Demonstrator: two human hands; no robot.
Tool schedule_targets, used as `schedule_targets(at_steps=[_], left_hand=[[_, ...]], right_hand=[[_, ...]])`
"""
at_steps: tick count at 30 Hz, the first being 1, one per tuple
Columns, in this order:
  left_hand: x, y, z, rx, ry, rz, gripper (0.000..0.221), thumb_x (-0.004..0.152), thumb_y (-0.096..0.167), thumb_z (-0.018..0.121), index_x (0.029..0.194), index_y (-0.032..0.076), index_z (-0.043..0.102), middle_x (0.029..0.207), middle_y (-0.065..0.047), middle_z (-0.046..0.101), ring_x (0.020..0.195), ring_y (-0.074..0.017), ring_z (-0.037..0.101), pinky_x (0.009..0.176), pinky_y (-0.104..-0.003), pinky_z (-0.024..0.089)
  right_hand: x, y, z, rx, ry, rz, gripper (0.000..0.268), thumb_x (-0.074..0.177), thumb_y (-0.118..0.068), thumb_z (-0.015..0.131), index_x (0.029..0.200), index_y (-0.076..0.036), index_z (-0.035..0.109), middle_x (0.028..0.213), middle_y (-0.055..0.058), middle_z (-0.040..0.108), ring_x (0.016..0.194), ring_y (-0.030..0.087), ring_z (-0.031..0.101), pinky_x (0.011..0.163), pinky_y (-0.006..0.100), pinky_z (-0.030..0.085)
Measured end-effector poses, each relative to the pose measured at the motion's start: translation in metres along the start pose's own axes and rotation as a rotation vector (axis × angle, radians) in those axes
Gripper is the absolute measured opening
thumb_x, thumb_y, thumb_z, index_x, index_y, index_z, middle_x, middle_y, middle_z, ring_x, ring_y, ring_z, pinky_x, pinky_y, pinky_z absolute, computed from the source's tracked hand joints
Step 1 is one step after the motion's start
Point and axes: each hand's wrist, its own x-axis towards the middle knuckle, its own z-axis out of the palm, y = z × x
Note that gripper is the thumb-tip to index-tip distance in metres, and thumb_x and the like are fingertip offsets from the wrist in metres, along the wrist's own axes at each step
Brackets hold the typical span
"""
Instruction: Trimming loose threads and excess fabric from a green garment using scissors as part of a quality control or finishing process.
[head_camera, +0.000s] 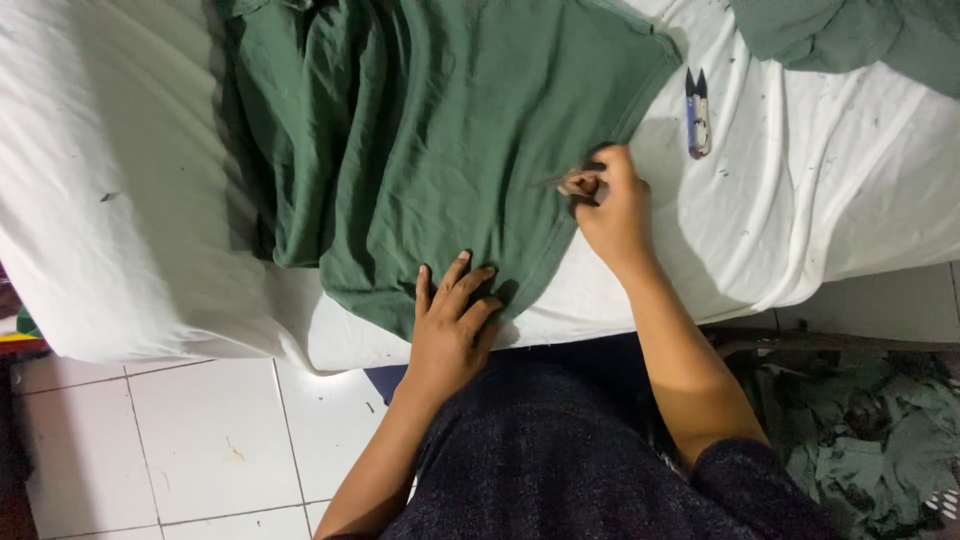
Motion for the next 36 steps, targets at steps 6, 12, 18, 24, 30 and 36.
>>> schedule_targets(at_steps=[6, 12, 18, 24, 30, 36], left_hand=[[-0.003, -0.011, -0.021, -0.535, 0.211, -0.152, 0.006, 0.095, -0.001, 0.064, 0.101, 0.000, 0.067, 0.110, -0.016, 0.074, 0.125, -0.0400, 0.065, 0.119, -0.055, 0.036], [-0.050, -0.077, -0.032, -0.637, 0.584, -0.355, 0.013, 0.104, 0.010, 0.053, 0.112, 0.000, 0.053, 0.097, -0.013, 0.059, 0.088, -0.0250, 0.058, 0.091, -0.041, 0.046], [-0.037, -0.073, -0.074, -0.451, 0.590, -0.276, 0.012, 0.109, 0.011, 0.047, 0.115, 0.001, 0.044, 0.094, -0.008, 0.052, 0.079, -0.0169, 0.047, 0.082, -0.034, 0.044], [-0.045, -0.088, -0.106, -0.378, 0.584, -0.189, 0.025, 0.102, 0.013, 0.064, 0.110, 0.003, 0.043, 0.091, -0.011, 0.054, 0.076, -0.0209, 0.051, 0.080, -0.036, 0.045], [-0.030, -0.046, -0.147, 0.045, -0.039, -0.245, 0.074, 0.074, 0.052, 0.083, 0.134, 0.015, 0.062, 0.057, -0.002, 0.066, 0.063, -0.0228, 0.068, 0.070, -0.036, 0.050], [-0.020, -0.015, -0.183, -0.289, -0.075, 0.028, 0.017, 0.092, -0.002, 0.060, 0.104, 0.005, 0.069, 0.117, -0.013, 0.064, 0.108, -0.0295, 0.067, 0.093, -0.039, 0.052]], right_hand=[[-0.033, -0.016, -0.049, 0.753, -0.423, 0.233, 0.048, 0.069, 0.012, 0.078, 0.105, -0.002, 0.050, 0.073, 0.013, 0.071, 0.066, 0.026, 0.076, 0.070, 0.036, 0.060], [0.008, -0.051, -0.058, -0.097, 0.017, -0.171, 0.054, 0.069, 0.006, 0.087, 0.113, -0.002, 0.056, 0.112, 0.016, 0.069, 0.103, 0.038, 0.067, 0.089, 0.043, 0.054], [0.048, 0.003, -0.002, -0.317, -0.032, -0.388, 0.062, 0.065, -0.002, 0.094, 0.112, -0.010, 0.055, 0.106, 0.009, 0.072, 0.103, 0.031, 0.069, 0.112, 0.046, 0.041], [0.037, -0.037, -0.024, 0.218, -0.072, -0.061, 0.037, 0.088, 0.011, 0.077, 0.113, -0.001, 0.051, 0.099, 0.020, 0.073, 0.091, 0.038, 0.074, 0.082, 0.043, 0.057], [-0.010, -0.050, -0.109, 0.775, -0.274, 0.014, 0.044, 0.091, 0.000, 0.071, 0.116, -0.020, 0.042, 0.104, 0.006, 0.062, 0.106, 0.021, 0.071, 0.092, 0.027, 0.058], [-0.066, -0.059, -0.194, 0.814, -0.399, 0.074, 0.041, 0.072, -0.014, 0.080, 0.092, -0.015, 0.045, 0.080, -0.005, 0.050, 0.068, 0.019, 0.068, 0.061, 0.035, 0.061]])
